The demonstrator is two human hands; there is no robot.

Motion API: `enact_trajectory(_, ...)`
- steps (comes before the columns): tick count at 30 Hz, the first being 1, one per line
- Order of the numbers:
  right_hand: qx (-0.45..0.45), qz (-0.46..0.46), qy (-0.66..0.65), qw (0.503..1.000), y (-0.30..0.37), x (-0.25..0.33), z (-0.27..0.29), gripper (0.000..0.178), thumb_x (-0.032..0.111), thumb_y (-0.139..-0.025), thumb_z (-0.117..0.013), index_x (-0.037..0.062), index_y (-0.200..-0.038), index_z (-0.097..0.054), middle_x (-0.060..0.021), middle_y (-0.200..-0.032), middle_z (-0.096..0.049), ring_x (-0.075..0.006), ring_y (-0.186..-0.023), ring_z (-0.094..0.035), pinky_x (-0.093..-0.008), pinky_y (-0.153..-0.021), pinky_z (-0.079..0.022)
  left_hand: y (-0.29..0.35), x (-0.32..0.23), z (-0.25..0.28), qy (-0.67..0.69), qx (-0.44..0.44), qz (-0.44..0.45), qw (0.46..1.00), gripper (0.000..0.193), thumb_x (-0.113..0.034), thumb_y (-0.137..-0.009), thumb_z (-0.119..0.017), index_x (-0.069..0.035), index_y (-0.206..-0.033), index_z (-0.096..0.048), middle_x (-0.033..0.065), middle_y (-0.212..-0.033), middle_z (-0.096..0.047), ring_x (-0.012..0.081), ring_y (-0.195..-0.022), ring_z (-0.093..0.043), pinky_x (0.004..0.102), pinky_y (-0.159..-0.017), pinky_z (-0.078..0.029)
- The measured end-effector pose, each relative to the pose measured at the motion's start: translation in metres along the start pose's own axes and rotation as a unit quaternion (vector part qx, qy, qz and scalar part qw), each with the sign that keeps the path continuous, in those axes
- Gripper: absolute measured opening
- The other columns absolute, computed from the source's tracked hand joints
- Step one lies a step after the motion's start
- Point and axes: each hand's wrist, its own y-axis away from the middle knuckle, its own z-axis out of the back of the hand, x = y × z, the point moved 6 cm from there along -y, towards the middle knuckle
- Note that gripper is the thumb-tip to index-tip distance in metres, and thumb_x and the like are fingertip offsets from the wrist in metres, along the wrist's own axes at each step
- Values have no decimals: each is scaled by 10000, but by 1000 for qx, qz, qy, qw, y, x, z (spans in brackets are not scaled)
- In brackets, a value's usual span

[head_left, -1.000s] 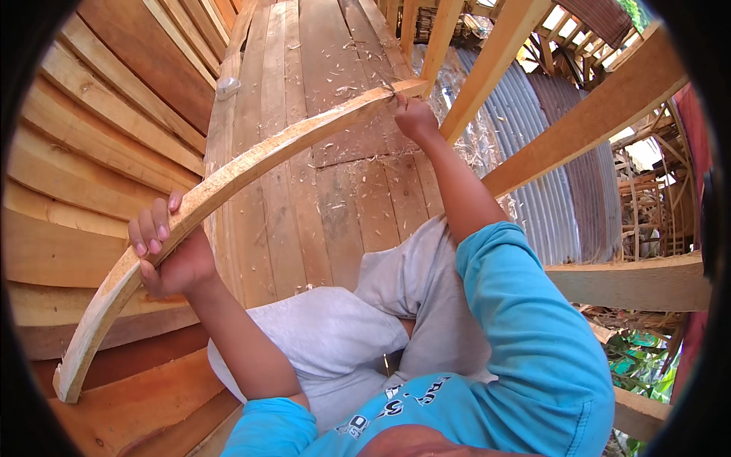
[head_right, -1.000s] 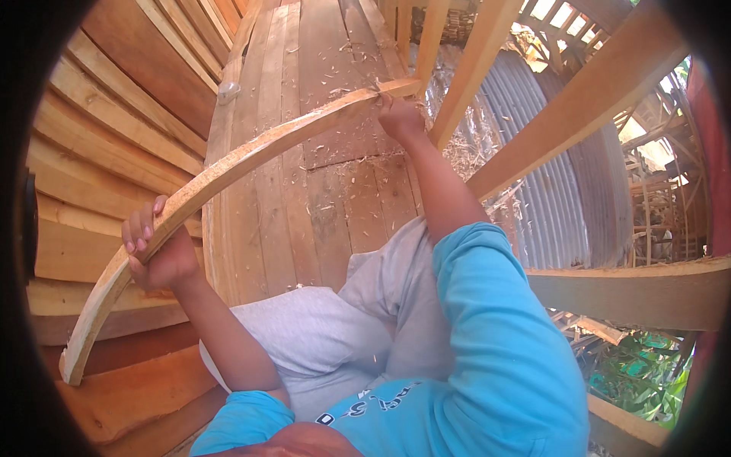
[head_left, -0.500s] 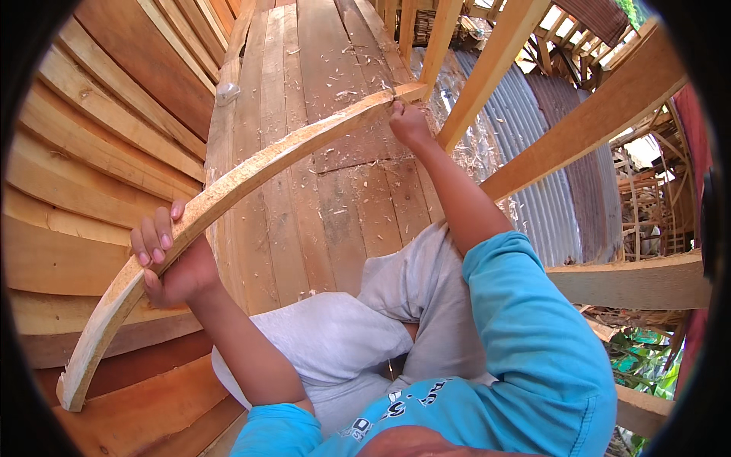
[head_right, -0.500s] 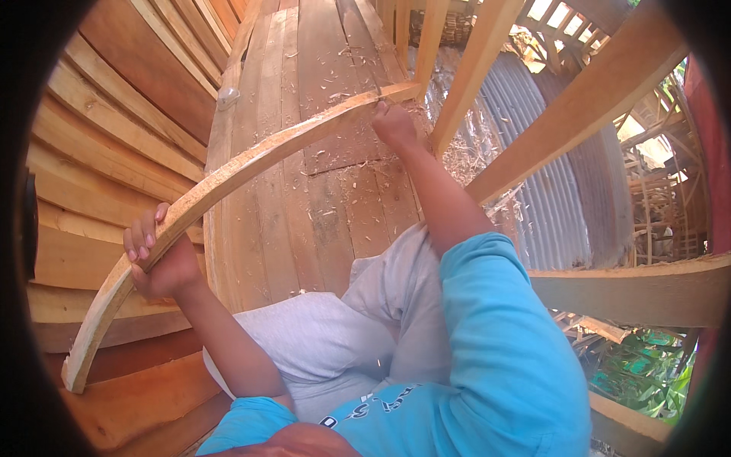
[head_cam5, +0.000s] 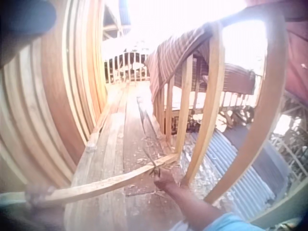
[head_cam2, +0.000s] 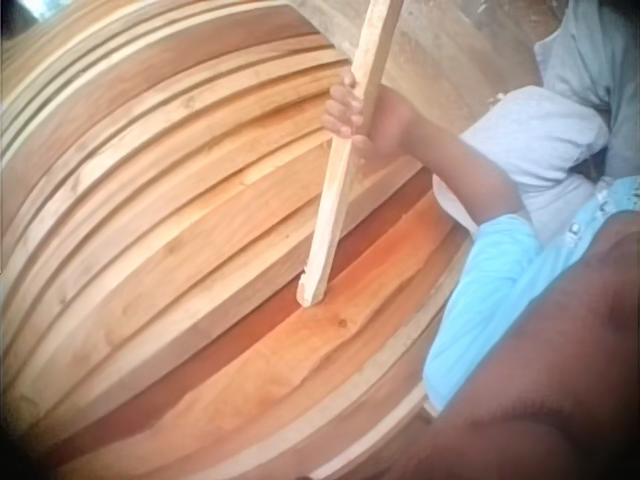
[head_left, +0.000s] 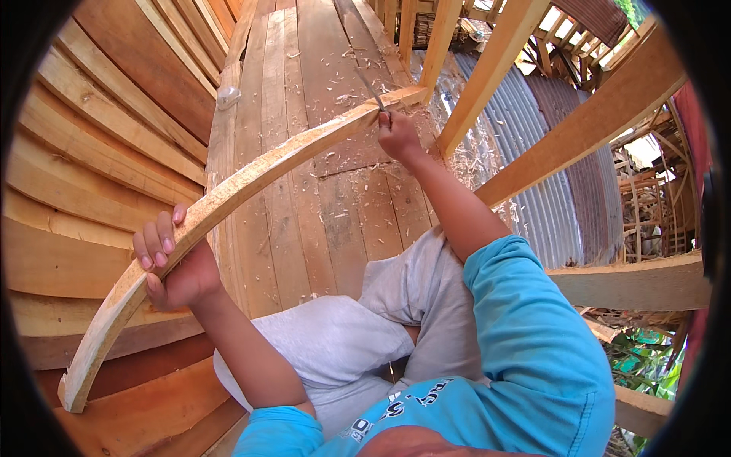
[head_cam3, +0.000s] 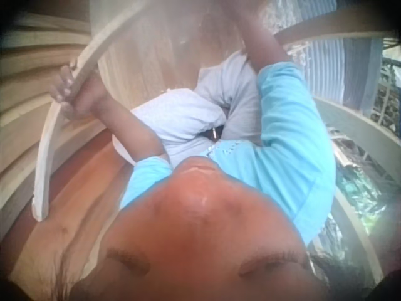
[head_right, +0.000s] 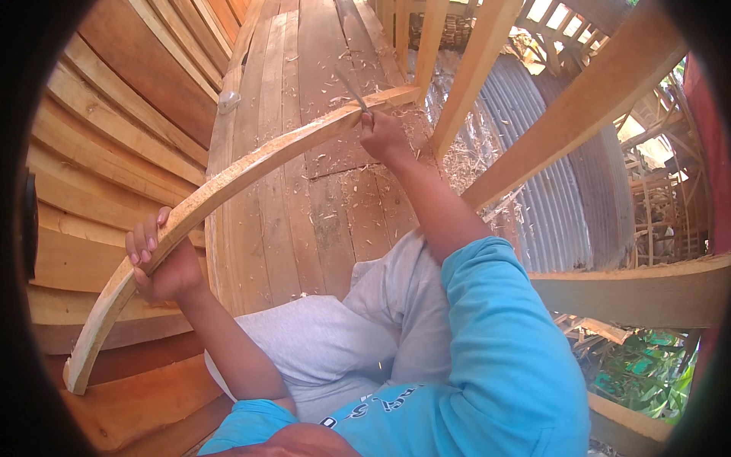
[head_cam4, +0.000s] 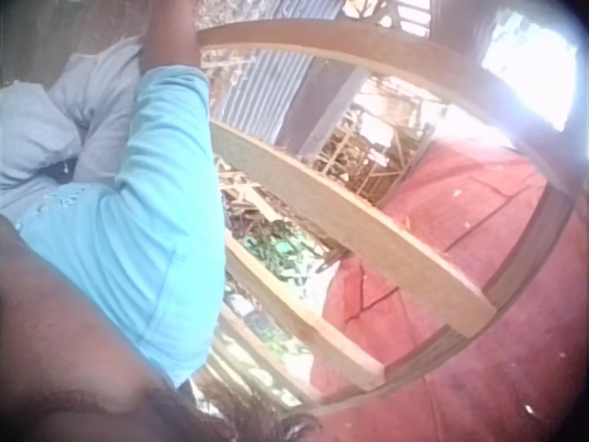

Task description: The person sits on a wooden floor and uses a knife to shave and shape a long, curved piece of wood. They hold the wood with their left hand and repeatedly scrape the surface with the knife in their right hand, creating wood shavings.

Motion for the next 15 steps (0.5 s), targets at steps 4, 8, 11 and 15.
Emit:
enact_trajectory(4,-21,-107,3,994,-10,-25,12,437,362,-959,-425,-7,-1001,-656,-280,-1017,-646,-432,-999,-609,-515,-862,-459,-3,8,-7,17,5,1,1000,293,-198,-686,-758,-218,-770,-478,-109,-706,-485,90,-796,-486,326,-968,-318)
enact_trajectory(8,-10,-101,7,995,-7,-18,11,430,358,-956,-436,-8,-990,-660,-288,-1004,-644,-433,-988,-613,-497,-859,-462,0,3,-2,8,5,1,1000,291,-195,-688,-755,-224,-770,-477,-113,-703,-484,89,-795,-486,327,-965,-324)
enact_trajectory(11,-7,-66,-23,998,-11,-18,16,439,366,-949,-450,-18,-927,-663,-280,-948,-650,-430,-961,-617,-485,-838,-462,1,1,-1,6,9,2,1000,288,-195,-689,-752,-225,-770,-477,-114,-705,-485,88,-796,-487,328,-965,-330)
enact_trajectory(15,32,-11,-35,999,-8,-26,-2,442,393,-925,-487,-11,-932,-666,-260,-905,-663,-410,-936,-633,-467,-811,-469,1,4,-2,0,-2,2,1000,278,-201,-692,-745,-223,-772,-479,-114,-704,-488,87,-797,-489,330,-973,-330)
